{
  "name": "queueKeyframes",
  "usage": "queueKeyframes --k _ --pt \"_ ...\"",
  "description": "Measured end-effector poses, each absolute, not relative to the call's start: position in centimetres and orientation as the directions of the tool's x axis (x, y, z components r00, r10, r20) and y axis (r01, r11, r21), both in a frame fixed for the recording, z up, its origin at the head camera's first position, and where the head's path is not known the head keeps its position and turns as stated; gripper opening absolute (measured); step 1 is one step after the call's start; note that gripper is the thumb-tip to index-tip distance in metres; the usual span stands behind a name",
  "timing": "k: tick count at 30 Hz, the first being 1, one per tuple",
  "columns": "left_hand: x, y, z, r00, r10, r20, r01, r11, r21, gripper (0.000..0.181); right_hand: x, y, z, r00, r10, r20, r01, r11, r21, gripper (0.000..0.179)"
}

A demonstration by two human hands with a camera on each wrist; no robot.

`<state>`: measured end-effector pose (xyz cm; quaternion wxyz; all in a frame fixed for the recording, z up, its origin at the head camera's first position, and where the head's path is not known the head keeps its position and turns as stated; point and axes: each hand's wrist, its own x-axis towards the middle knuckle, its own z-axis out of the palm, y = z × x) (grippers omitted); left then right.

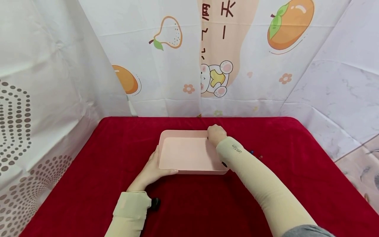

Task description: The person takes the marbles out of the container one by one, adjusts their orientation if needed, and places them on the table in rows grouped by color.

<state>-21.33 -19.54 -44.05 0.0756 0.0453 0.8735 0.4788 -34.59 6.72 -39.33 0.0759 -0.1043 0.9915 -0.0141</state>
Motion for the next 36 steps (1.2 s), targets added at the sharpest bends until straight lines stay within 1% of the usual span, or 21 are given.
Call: queueKeyframes --k 4,7,10,13,17,19,24,26,31,36 --pt "-21.4 -19.5 -44.1 -0.985 0.155 -0.073 0.021 0.531 0.847 0.126 -35.1 7.2 -39.6 -0.965 -0.204 -0.167 -0.187 0.976 -0.112 0.016" --pt "-21.5 -19.5 -44.1 -0.985 0.157 -0.066 0.027 0.526 0.85 0.126 -35.4 7.4 -39.6 -0.963 -0.201 -0.181 -0.168 0.969 -0.181 0.02" --pt "-21.5 -19.6 -44.1 -0.986 0.155 -0.066 0.025 0.522 0.852 0.126 -35.5 7.4 -39.5 -0.959 -0.202 -0.197 -0.157 0.963 -0.221 0.024" --pt "-21.6 -19.6 -44.2 -0.986 0.154 -0.065 0.026 0.526 0.85 0.126 -35.6 7.4 -39.4 -0.957 -0.204 -0.209 -0.155 0.961 -0.228 0.024" --pt "-21.6 -19.6 -44.2 -0.986 0.15 -0.077 0.015 0.531 0.847 0.126 -35.6 7.4 -39.4 -0.958 -0.193 -0.213 -0.137 0.958 -0.251 0.016" --pt "-21.7 -19.6 -44.2 -0.986 0.148 -0.08 0.011 0.531 0.847 0.127 -35.5 7.3 -39.5 -0.961 -0.183 -0.206 -0.126 0.957 -0.263 0.015" --pt "-21.6 -19.6 -44.2 -0.987 0.151 -0.061 0.028 0.525 0.851 0.126 -35.2 7.2 -39.8 -0.974 -0.141 -0.177 -0.081 0.948 -0.309 0.026" --pt "-21.5 -19.5 -44.2 -0.987 0.153 -0.055 0.034 0.524 0.851 0.126 -35.1 7.1 -40.0 -0.978 -0.125 -0.166 -0.063 0.941 -0.333 0.026" --pt "-21.4 -19.4 -44.2 -0.985 0.16 -0.062 0.031 0.518 0.855 0.125 -34.7 6.9 -40.4 -0.987 -0.113 -0.114 -0.068 0.938 -0.339 0.012" --pt "-21.4 -19.4 -44.3 -0.985 0.165 -0.059 0.035 0.515 0.857 0.124 -34.6 6.9 -40.6 -0.988 -0.115 -0.1 -0.076 0.94 -0.332 0.009"
